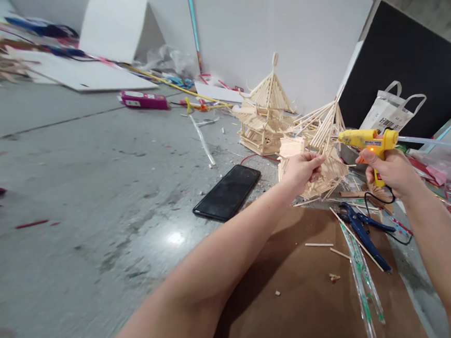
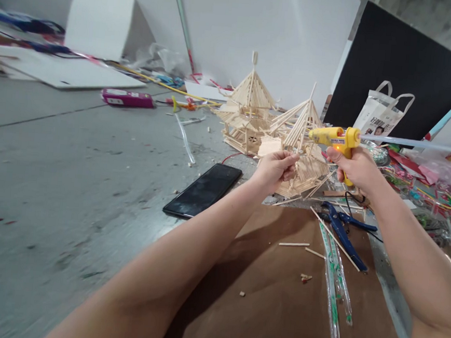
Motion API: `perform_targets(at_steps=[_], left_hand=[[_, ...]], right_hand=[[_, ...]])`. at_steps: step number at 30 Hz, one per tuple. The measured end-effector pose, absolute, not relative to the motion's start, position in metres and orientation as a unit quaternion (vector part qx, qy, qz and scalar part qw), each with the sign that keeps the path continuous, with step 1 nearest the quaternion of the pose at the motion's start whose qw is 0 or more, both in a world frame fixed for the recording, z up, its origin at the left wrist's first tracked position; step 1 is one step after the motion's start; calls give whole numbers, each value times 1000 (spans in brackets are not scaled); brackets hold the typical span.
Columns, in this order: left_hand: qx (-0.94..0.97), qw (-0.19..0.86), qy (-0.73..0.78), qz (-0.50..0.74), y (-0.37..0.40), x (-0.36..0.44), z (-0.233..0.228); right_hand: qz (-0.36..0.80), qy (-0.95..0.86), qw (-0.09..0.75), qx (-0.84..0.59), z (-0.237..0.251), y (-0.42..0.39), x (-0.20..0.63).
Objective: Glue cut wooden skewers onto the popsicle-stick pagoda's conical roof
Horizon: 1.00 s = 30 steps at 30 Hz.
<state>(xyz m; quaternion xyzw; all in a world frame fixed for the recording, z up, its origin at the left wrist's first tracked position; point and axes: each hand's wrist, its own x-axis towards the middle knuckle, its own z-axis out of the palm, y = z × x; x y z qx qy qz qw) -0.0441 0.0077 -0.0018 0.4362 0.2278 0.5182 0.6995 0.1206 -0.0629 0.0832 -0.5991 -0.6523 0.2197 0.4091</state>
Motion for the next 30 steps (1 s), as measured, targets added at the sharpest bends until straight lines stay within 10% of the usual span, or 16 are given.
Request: perform_targets(at_steps=[30], left_hand=[[482,635,286,531,5,-40,-2]], right_hand=[[96,-703,316,-630,77,-57,117]])
